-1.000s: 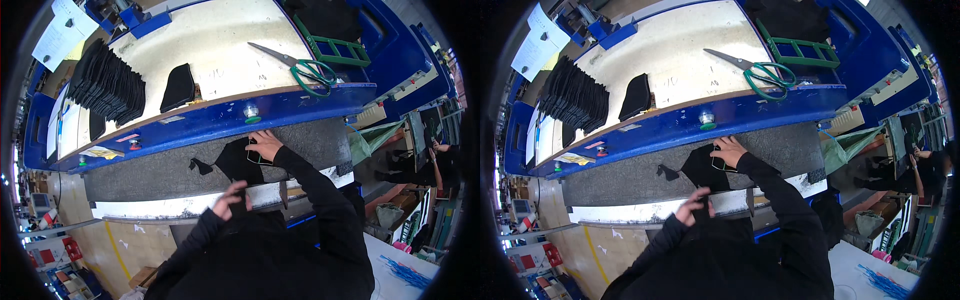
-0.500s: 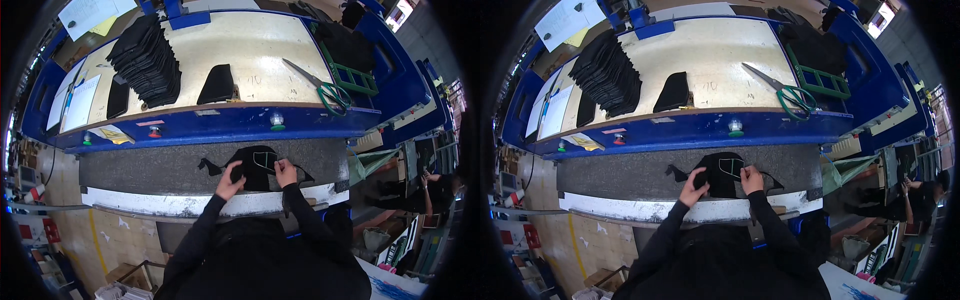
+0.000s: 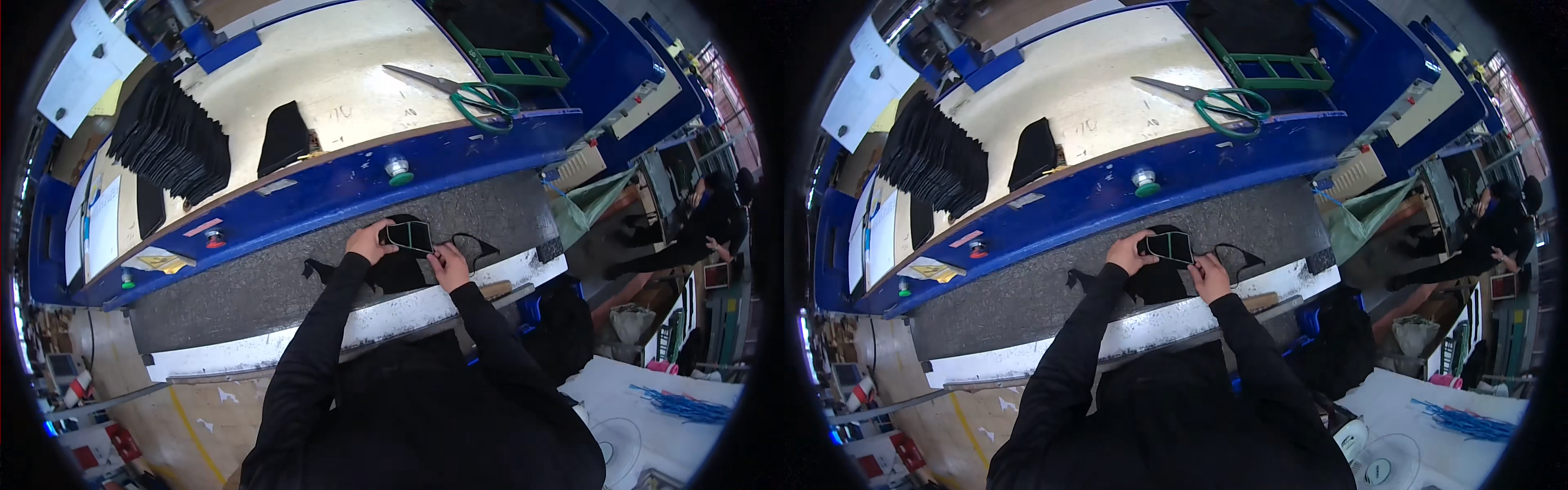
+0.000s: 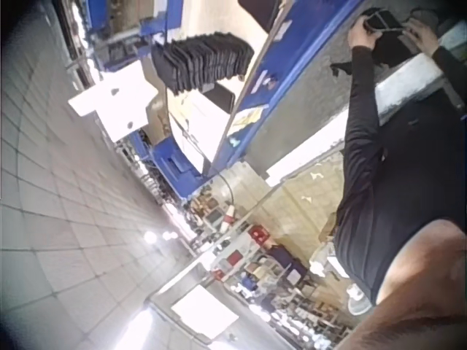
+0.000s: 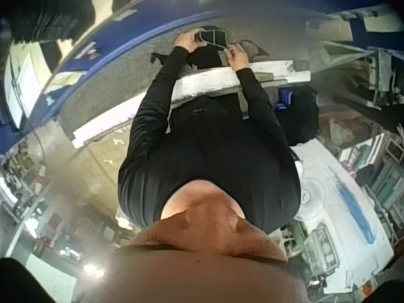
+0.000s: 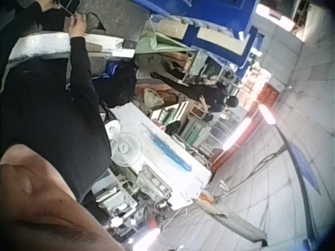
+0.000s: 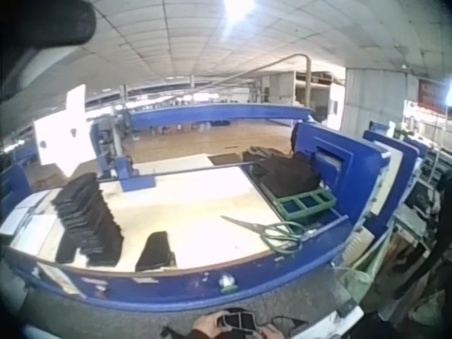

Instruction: The person uses a green plastic template to mark and cut black fabric pieces on a blue industrial cutting table. They repeatedly position the template, trace the outline, and use large shears to cut the fabric, stacking the finished pieces on the table.

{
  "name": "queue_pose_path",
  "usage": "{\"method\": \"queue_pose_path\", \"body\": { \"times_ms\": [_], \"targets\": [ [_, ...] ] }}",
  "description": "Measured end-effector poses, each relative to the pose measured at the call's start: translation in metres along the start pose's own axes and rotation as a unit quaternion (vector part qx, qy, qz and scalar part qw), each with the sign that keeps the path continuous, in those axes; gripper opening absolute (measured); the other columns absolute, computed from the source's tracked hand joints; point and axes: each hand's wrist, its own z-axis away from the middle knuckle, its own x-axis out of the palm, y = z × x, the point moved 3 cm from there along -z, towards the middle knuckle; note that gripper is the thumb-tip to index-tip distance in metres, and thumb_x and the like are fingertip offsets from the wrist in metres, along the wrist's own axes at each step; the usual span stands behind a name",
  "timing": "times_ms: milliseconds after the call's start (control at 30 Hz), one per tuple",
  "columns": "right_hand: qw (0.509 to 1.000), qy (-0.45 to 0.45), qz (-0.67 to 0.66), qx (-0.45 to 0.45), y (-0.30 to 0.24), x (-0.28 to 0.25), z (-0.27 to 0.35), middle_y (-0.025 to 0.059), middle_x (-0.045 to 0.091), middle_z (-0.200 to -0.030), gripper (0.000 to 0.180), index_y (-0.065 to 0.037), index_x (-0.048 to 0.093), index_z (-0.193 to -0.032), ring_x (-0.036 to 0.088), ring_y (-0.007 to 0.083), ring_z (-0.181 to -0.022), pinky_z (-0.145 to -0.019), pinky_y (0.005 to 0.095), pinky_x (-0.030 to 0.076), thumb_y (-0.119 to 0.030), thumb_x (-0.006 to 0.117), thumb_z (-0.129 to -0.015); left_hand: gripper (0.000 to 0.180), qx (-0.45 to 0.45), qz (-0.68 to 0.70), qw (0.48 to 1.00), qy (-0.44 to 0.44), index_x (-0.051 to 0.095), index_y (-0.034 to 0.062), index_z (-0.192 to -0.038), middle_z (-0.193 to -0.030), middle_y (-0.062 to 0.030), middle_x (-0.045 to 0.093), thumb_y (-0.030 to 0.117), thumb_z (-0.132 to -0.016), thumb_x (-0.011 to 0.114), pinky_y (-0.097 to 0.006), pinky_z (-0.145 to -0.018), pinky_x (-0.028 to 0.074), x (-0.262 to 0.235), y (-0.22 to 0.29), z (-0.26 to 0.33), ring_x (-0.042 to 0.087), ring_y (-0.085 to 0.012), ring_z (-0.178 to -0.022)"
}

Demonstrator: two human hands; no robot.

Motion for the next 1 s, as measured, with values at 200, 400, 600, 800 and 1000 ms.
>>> {"method": "queue_pose_path", "body": {
  "times_ms": [200,400,600,800,1000],
  "targets": [
    [0.999,0.011,0.002,-0.037,-0.005,-0.006,0.004,0.0098,0.058,-0.084,0.019,-0.001,0.069,-0.106,0.061,0.0235,-0.065,-0.060,0.0349,0.050,-0.009,0.074,-0.089,0.058,0.055,-0.011,0.998,0.019,0.066,0.0236,-0.125,-0.084,-0.0078,0.072,0.028,-0.072,0.089,-0.041,-0.078,0.056,-0.001,-0.001,0.002,0.073,-0.0288,-0.085],
    [1.000,0.016,-0.013,-0.019,-0.008,-0.006,0.002,0.0095,0.057,-0.083,0.018,-0.001,0.067,-0.104,0.059,0.0220,-0.062,-0.058,0.0332,0.048,-0.006,0.075,-0.088,0.058,0.032,-0.007,0.999,0.003,0.067,0.0237,-0.124,-0.101,-0.0079,0.075,0.031,-0.071,0.089,-0.041,-0.083,0.056,0.002,-0.005,0.000,0.073,-0.0315,-0.092],
    [1.000,-0.008,-0.010,-0.025,-0.011,-0.010,-0.002,0.0091,0.054,-0.081,0.017,-0.001,0.067,-0.103,0.057,0.0208,-0.060,-0.055,0.0333,0.046,-0.006,0.074,-0.089,0.056,0.060,-0.019,0.998,0.011,0.066,0.0232,-0.125,-0.117,-0.0022,0.073,0.031,-0.073,0.087,-0.043,-0.087,0.056,0.004,-0.009,-0.003,0.070,-0.0328,-0.105],
    [0.999,-0.050,-0.011,-0.004,-0.009,-0.013,-0.005,0.0084,0.056,-0.080,0.023,-0.001,0.068,-0.109,0.059,0.0201,-0.062,-0.056,0.0330,0.047,-0.007,0.074,-0.088,0.068,0.032,0.117,0.992,0.019,0.044,0.0131,-0.147,-0.119,-0.0227,0.068,0.014,-0.087,0.076,-0.045,-0.094,0.054,0.000,-0.023,0.015,0.067,-0.0418,-0.110],
    [1.000,-0.018,-0.023,0.003,-0.040,-0.050,-0.037,0.0068,0.062,-0.078,0.021,-0.004,0.072,-0.107,0.061,0.0177,-0.062,-0.056,0.0303,0.048,-0.010,0.076,-0.088,0.053,-0.083,0.150,0.975,0.144,0.042,0.0117,-0.147,-0.099,-0.0190,0.071,-0.001,-0.096,0.051,-0.043,-0.075,0.056,-0.022,-0.043,0.117,0.071,-0.0352,-0.082]
  ]
}}
